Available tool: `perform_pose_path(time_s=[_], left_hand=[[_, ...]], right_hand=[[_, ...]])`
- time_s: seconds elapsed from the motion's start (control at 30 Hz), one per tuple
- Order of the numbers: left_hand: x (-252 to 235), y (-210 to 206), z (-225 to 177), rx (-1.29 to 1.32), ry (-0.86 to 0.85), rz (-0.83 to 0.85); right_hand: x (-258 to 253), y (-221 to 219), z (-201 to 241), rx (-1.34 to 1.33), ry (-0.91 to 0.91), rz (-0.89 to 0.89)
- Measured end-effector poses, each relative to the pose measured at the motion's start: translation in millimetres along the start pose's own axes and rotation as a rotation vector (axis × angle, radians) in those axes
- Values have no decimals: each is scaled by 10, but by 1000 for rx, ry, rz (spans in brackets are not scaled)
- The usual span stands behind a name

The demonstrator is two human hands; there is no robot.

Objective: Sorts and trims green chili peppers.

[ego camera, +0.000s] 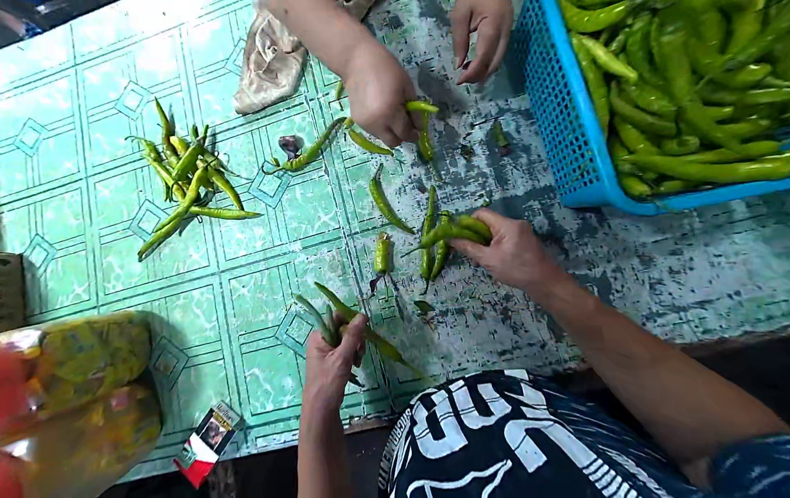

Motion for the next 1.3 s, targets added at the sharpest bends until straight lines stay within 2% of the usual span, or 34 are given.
perform_pose_path(time_s=[0.1,0.2,0.3,0.43,0.53,0.63,0.73,0.8,0.93,1.0,1.1,1.23,1.3], left_hand=[[-83,-96,13,-109,-11,26],[-121,-129,46,-190,-14,32],[-122,-19,101,-287,3,-14],[-137,199,130,-616,61,-161],[-180,207,13,-804,41,-220],[-239,32,-212,-989,-20,-216],[-279,-229,-451,-1085,-107,-210],[-340,-442,-544,-1072,-147,-159],[-654,-993,-418,-1044,-161,139],[-812,-1226,-303,-1177,-100,212],[-957,-1346,-226,-1276,-5,220],[-942,-1155,-301,-1005,-29,207],[-873,-980,-338,-776,-45,196]], right_hand=[[-130,-111,81,170,-21,4],[-207,-181,180,299,-73,94],[-249,-158,157,310,-69,150],[-100,-3,-33,-39,89,151],[85,100,-149,-414,156,159],[239,130,-129,-814,186,274],[311,162,-7,-923,305,377],[298,177,-10,-941,310,371],[165,190,-184,-1104,185,333],[114,191,-279,-1086,60,259],[100,241,-370,-881,-98,116],[130,379,-475,-764,-36,46],[163,404,-451,-576,-13,75]])
Point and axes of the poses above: each hand's wrist, its own x-axis away from the middle knuckle, its own y-axis out of the back of the hand, z = x × y, the point moved 6 cm from there along -x, towards the middle knuckle, and after that the axes turned 3 degrees about x, right-handed, at the moved point
